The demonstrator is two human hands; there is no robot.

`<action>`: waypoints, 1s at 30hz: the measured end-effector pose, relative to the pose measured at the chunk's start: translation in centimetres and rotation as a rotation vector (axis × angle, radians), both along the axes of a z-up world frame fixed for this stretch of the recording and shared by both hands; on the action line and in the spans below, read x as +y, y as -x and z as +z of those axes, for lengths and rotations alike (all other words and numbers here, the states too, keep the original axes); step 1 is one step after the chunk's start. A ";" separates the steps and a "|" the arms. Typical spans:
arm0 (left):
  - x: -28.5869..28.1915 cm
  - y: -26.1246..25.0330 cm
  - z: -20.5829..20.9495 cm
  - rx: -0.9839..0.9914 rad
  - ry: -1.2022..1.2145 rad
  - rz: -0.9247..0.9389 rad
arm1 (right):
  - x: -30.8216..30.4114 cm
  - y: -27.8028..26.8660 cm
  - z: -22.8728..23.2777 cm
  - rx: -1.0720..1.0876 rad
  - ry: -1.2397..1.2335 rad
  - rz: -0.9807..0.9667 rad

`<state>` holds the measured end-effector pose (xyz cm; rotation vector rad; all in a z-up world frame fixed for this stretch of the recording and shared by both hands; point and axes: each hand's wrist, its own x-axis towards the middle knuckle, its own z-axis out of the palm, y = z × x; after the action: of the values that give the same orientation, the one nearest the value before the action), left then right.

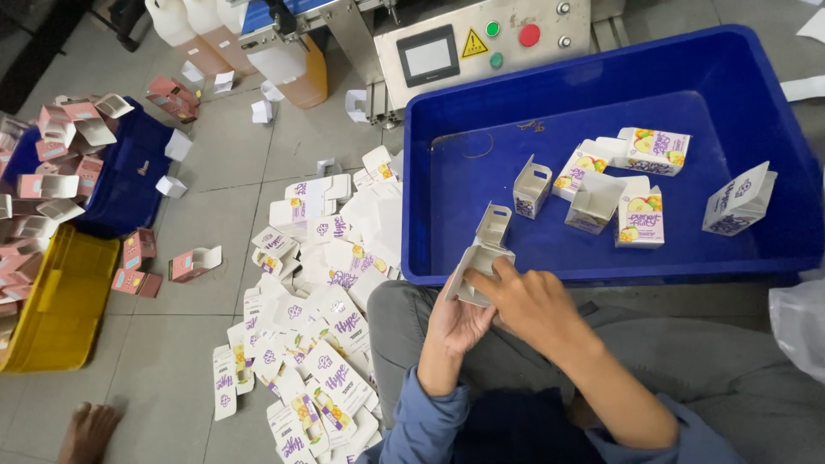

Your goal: Folding flat cardboard templates into boxes and placing them in a blue bin.

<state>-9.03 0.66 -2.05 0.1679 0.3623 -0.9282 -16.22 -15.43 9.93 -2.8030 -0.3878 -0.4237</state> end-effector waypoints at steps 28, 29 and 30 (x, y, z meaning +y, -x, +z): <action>-0.1 0.0 0.5 -0.061 -0.139 0.158 | -0.5 -1.5 0.0 -0.151 -0.088 0.058; -0.2 0.1 0.9 -0.051 -0.133 0.175 | -0.2 -1.6 0.2 -0.095 -0.142 0.029; -0.3 0.2 1.2 -0.042 -0.126 0.189 | -0.1 -1.6 0.5 -0.039 -0.196 -0.002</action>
<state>-9.23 0.33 -0.83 0.2641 0.3909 -0.7145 -14.65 -15.51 10.40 -2.6091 -0.3332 -0.4901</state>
